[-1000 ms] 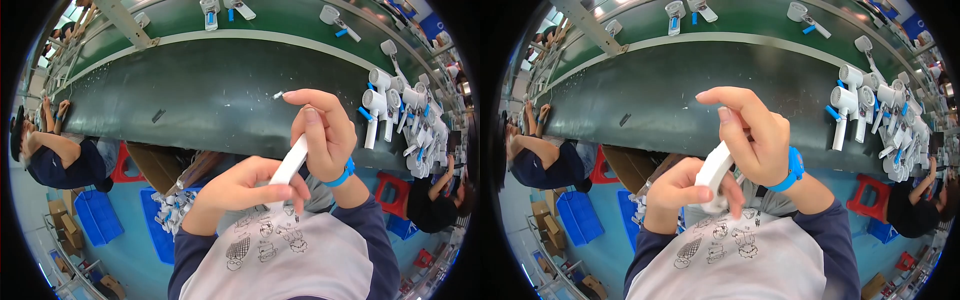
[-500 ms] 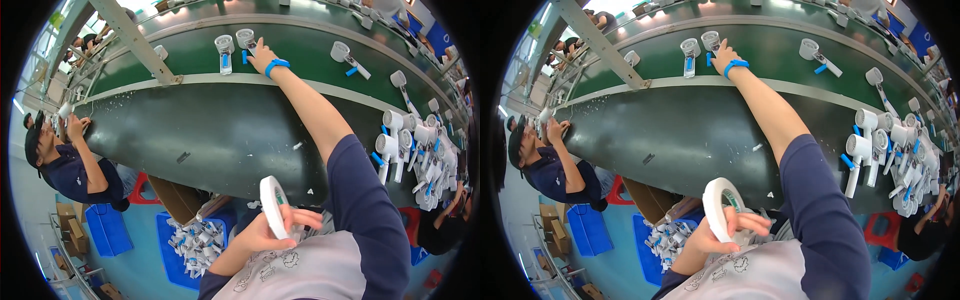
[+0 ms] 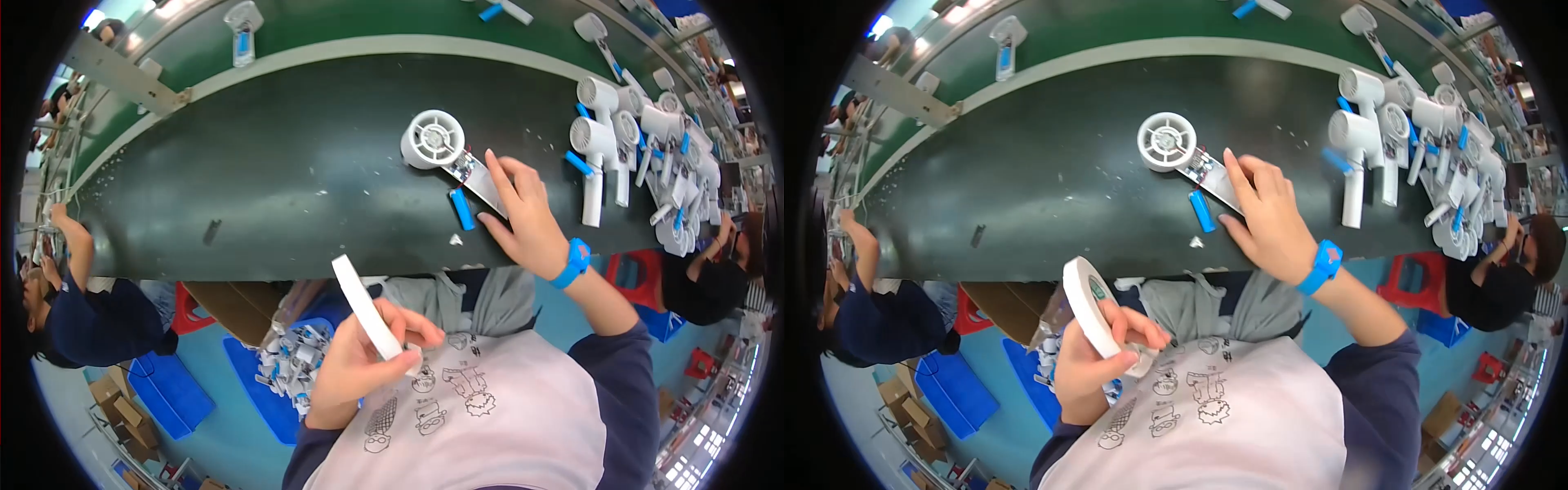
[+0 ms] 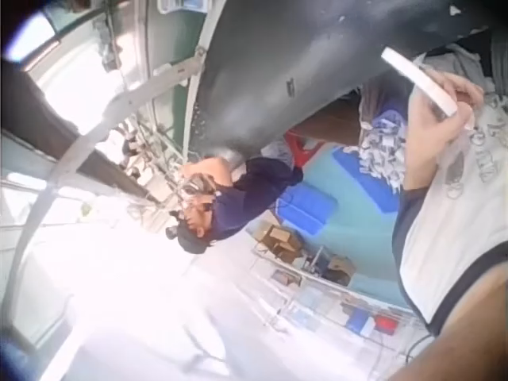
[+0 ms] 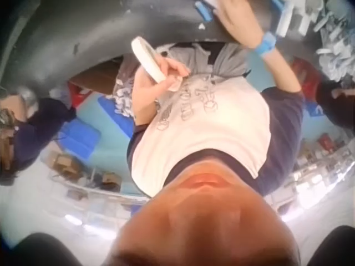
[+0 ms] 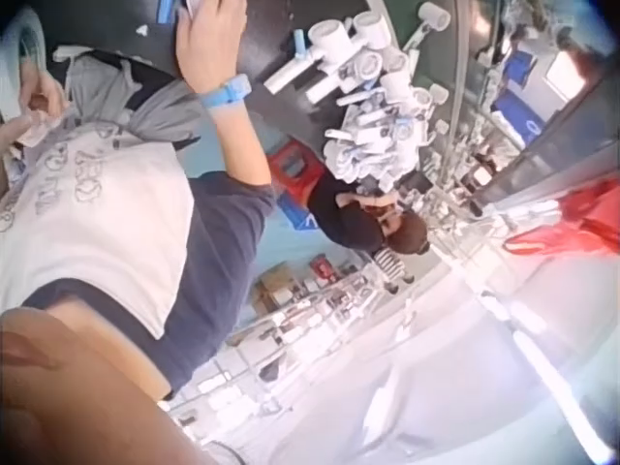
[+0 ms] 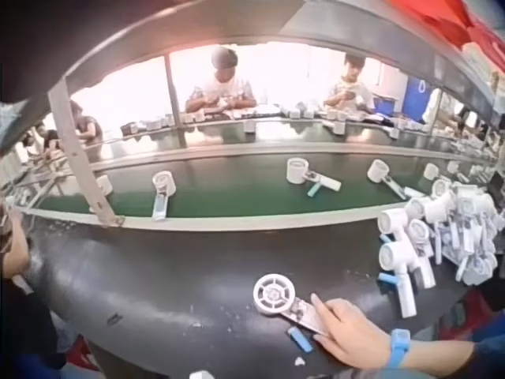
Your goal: The person assembles portable handheld fans by hand, inserting lithium batteries, circuit boards, and fan blades into fan housings, then securing them with adhesive tape.
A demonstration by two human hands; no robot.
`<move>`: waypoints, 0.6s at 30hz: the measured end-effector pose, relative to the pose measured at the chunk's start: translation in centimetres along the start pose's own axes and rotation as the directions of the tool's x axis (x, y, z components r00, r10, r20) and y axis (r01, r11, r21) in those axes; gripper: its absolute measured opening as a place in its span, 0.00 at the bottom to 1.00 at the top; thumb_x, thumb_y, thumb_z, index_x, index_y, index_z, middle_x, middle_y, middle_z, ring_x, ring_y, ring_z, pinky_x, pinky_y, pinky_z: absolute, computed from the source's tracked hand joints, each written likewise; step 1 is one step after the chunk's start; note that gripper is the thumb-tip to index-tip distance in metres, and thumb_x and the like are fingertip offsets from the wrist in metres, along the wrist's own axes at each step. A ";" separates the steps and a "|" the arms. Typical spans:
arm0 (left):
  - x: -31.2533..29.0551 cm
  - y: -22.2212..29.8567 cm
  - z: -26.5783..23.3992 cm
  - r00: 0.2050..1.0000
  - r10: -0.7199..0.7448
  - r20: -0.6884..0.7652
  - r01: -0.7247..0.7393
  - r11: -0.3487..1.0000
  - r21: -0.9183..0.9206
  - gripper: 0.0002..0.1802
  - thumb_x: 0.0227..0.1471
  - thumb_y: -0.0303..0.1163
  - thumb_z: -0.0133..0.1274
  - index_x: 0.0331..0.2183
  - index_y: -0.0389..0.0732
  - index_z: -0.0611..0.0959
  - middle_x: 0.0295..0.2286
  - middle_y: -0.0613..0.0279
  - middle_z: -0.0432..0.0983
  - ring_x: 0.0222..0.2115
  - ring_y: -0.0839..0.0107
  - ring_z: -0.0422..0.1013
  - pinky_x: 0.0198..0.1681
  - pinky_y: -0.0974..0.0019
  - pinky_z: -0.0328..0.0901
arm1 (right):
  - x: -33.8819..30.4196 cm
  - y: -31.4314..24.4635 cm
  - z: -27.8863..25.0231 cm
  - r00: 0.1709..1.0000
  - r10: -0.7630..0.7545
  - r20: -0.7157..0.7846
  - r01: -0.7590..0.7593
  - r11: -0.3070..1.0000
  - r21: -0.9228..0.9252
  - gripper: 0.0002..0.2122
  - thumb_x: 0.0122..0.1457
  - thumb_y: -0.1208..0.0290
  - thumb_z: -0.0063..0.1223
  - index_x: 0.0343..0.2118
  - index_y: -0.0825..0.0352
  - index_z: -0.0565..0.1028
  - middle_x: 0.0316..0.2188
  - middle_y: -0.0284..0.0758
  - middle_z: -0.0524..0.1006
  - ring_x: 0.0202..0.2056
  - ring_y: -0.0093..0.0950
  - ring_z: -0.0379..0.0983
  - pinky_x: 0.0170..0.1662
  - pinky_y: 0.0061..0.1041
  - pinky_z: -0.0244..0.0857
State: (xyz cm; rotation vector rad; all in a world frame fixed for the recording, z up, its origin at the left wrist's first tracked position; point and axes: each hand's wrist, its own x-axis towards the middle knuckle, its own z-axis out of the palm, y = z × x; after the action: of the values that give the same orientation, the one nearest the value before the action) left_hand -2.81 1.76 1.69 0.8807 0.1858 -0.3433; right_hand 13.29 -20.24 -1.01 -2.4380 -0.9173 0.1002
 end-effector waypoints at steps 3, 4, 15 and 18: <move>0.1 -0.3 1.4 0.994 -0.056 -0.098 0.065 0.993 0.096 0.11 0.46 0.16 0.52 0.32 0.37 0.69 0.37 0.50 0.73 0.41 0.69 0.71 0.45 0.65 0.66 | -2.9 -1.6 1.4 0.954 -0.048 -0.296 0.052 0.999 0.006 0.21 0.44 0.78 0.61 0.44 0.69 0.69 0.41 0.42 0.68 0.43 0.40 0.65 0.46 0.33 0.61; 0.4 -0.6 1.8 0.990 -0.065 -0.128 0.082 0.988 0.128 0.12 0.46 0.16 0.53 0.33 0.36 0.70 0.37 0.51 0.73 0.41 0.71 0.70 0.44 0.67 0.66 | -3.2 -2.0 2.3 0.945 0.000 -0.327 0.022 0.998 0.062 0.22 0.43 0.76 0.62 0.44 0.68 0.70 0.39 0.42 0.69 0.41 0.39 0.66 0.45 0.33 0.61; 3.1 -2.3 4.3 0.965 0.072 -0.252 0.022 0.936 0.350 0.23 0.42 0.15 0.52 0.45 0.33 0.73 0.45 0.52 0.70 0.46 0.67 0.69 0.41 0.68 0.68 | -3.8 -3.3 3.4 0.819 0.574 0.002 -0.285 0.403 0.870 0.07 0.57 0.83 0.48 0.38 0.71 0.72 0.31 0.32 0.74 0.32 0.16 0.69 0.35 0.15 0.64; 3.5 -2.3 4.3 0.950 0.107 -0.293 0.048 0.878 0.477 0.24 0.42 0.16 0.53 0.45 0.32 0.74 0.49 0.55 0.66 0.46 0.71 0.68 0.38 0.73 0.67 | -4.1 -3.2 3.3 0.867 0.449 -0.218 -0.197 0.709 0.677 0.08 0.55 0.84 0.49 0.38 0.71 0.73 0.30 0.33 0.74 0.31 0.19 0.70 0.36 0.17 0.65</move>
State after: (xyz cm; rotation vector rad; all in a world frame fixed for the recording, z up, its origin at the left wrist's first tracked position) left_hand -0.32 -3.66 1.68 1.4329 0.3901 -0.2194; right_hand 7.42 -19.37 -2.73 -1.8434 -0.1962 0.0617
